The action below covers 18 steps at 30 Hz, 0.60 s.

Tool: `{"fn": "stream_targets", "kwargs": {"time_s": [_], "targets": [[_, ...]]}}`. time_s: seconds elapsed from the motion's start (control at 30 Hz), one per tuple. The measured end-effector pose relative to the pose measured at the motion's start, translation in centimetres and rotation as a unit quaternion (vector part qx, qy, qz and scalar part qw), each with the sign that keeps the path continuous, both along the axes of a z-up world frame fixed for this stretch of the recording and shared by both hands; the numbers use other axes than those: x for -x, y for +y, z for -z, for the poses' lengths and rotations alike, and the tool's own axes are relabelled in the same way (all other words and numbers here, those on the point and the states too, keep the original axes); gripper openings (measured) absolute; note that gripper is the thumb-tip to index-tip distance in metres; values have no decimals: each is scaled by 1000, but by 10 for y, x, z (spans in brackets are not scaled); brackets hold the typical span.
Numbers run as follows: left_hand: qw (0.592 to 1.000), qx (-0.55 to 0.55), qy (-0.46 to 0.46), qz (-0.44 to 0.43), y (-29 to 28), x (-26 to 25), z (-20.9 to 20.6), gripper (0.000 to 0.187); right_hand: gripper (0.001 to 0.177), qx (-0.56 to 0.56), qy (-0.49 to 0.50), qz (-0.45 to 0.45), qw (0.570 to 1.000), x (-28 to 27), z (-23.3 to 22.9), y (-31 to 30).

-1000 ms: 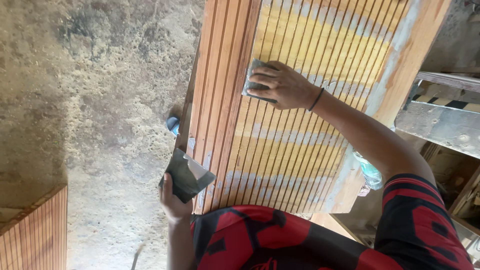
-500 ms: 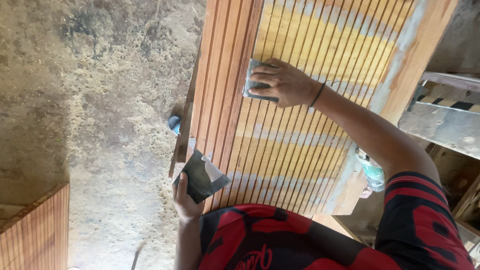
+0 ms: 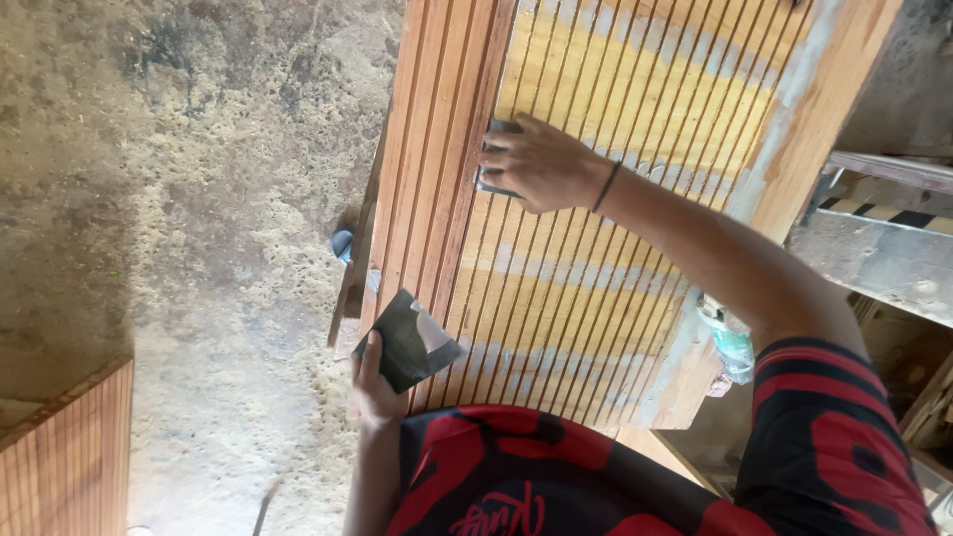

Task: The person sands a wooden slatted surface using a sanding block and a scraper. They move along the surface, smoothing the wood and occasionally scraping off residue. The person briefly walks to a nearby area to retrieve a small container before returning to continue sanding.

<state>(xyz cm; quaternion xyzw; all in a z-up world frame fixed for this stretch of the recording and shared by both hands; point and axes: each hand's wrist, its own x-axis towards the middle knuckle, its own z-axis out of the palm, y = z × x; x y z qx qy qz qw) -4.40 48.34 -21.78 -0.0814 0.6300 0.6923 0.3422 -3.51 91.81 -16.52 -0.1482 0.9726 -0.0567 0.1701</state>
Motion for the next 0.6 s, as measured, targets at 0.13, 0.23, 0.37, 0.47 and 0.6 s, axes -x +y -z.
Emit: {"fn": "stream_targets", "kwargs": {"time_s": [0.13, 0.23, 0.37, 0.47, 0.6], "targets": [[1000, 0, 14, 1, -2, 0, -8, 39, 4, -69, -183, -8, 981, 33, -23, -17], [994, -58, -80, -37, 1, 0, -3, 30, 9, -106, -233, -6, 967, 51, -35, -21], [939, 53, 314, 127, -14, 8, 6, 31, 15, -99, -254, 10, 962, 43, -38, -14], [858, 95, 476, 165, -22, 3, 13, 45, 20, 27, -100, 52, 993, 17, -34, -5], [988, -18, 145, 58, -12, 3, 14, 31, 44, 14, -25, 41, 999, -9, -24, 0]]}}
